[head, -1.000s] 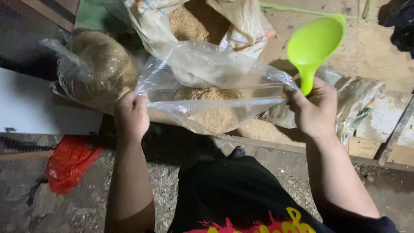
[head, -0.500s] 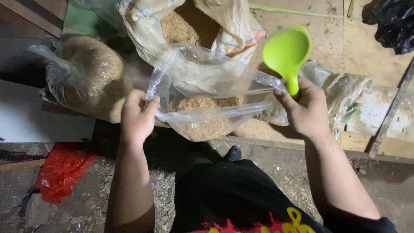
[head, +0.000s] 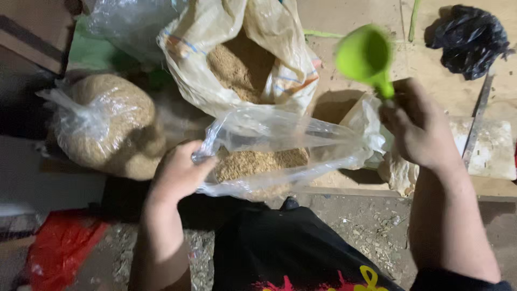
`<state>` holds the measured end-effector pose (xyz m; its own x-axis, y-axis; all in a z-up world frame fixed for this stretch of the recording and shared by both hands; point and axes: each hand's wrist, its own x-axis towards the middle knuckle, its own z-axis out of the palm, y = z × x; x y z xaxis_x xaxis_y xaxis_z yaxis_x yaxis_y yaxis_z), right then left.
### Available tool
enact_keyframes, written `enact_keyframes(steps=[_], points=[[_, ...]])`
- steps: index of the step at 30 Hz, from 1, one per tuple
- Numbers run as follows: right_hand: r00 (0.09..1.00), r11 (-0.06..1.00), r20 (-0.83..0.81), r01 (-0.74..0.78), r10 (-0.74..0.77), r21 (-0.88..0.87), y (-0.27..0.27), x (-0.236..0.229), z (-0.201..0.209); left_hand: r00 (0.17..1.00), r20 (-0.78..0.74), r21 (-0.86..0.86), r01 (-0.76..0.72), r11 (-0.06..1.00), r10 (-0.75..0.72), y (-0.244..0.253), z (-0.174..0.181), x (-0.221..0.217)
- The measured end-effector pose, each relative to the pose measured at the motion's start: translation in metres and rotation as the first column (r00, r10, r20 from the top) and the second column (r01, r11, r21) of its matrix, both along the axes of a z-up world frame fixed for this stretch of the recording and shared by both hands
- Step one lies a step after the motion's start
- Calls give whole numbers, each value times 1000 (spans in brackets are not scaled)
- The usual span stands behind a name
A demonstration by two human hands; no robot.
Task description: The person scoops grain from a large sack using a green scoop and pours it into a clear plastic bag. The person repeats this action multiple times to fill the bag.
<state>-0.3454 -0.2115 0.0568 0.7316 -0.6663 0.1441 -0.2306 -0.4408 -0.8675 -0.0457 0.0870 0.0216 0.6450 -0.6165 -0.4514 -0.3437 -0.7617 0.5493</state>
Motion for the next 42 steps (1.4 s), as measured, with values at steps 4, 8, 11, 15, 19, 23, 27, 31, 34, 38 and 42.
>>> enact_keyframes(steps=[4, 8, 11, 15, 19, 23, 27, 31, 34, 38, 42], points=[[861, 960, -502, -69, -81, -272, 0, 65, 32, 984, 165, -389, 128, 912, -68, -13, -6, 8], [670, 912, -742, -279, -40, -301, -29, 152, 11, 941, 181, -599, 336, 727, -285, -31, -32, 12], [691, 880, -713, -407, 120, -246, -61, 216, -35, 925, -40, -580, 287, 763, -378, -40, -43, 16], [425, 801, -898, -573, 108, -175, -80, 297, -106, 917, -63, -631, 270, 728, -395, -50, -42, 20], [518, 844, -855, -466, 17, -265, -77, 336, -136, 934, 183, -821, 317, 475, -306, -101, -38, 45], [579, 877, -815, -385, -14, -289, -66, 346, -131, 900, 271, -426, 429, 797, -341, -171, -32, 80], [588, 927, -801, -227, -113, -298, -66, 334, -120, 797, 358, 211, 439, 873, -487, -204, -40, 102], [544, 946, -823, -150, -164, -288, -69, 324, -124, 527, 524, 625, 295, 723, -669, -200, -49, 129], [510, 935, -854, -244, -103, -258, -72, 320, -143, 601, 326, 679, 388, 623, -730, -198, -53, 142], [516, 914, -856, -355, 19, -194, -77, 316, -179, 724, 473, 285, 413, 865, -502, -192, -65, 145], [526, 866, -831, -486, 181, -119, -69, 322, -216, 763, 560, 51, 355, 933, -321, -182, -85, 150]])
